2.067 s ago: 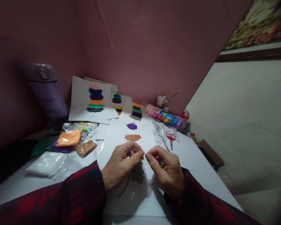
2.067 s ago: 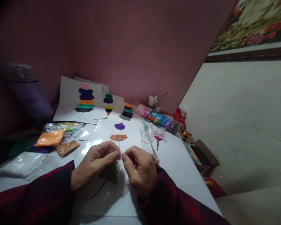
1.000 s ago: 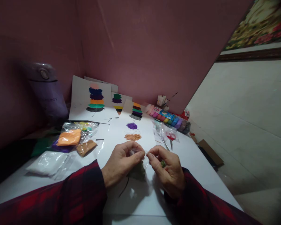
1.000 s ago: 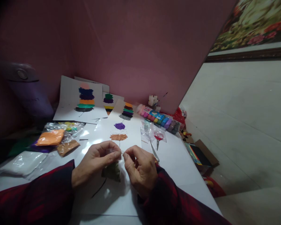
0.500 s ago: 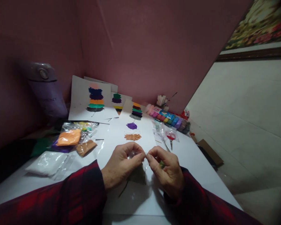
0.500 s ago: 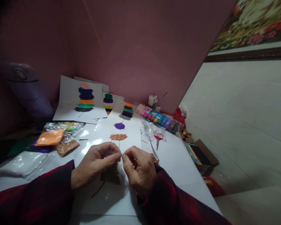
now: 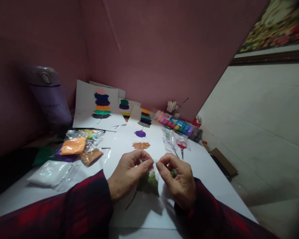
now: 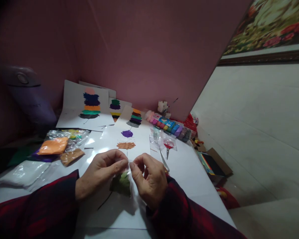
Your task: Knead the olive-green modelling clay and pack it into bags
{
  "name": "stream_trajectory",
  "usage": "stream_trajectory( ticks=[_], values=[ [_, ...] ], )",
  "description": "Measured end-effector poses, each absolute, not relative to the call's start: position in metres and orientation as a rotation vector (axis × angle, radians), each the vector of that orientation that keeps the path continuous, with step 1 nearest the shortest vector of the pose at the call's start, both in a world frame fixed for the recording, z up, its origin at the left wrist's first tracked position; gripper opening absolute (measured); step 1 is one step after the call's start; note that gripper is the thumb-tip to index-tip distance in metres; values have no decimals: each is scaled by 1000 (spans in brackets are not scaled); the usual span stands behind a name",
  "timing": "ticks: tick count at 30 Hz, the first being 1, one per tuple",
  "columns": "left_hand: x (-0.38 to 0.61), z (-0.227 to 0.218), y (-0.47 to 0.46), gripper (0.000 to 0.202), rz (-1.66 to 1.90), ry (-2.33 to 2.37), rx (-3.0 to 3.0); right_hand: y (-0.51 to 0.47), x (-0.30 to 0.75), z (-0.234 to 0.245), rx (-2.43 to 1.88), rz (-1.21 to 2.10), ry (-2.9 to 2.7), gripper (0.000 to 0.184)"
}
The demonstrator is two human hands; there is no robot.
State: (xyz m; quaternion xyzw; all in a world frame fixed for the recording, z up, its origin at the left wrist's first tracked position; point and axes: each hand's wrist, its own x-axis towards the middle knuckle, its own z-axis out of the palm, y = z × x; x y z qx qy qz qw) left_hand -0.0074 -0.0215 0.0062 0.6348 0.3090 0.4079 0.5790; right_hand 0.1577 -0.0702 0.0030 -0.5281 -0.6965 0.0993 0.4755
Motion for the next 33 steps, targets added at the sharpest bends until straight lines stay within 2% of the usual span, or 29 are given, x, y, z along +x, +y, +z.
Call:
stream_trajectory(
  ticks=[33],
  values=[
    [-7, 5, -20, 22, 943, 720, 1444, -69, 158, 6, -1242, 269, -1748, 30]
  ],
)
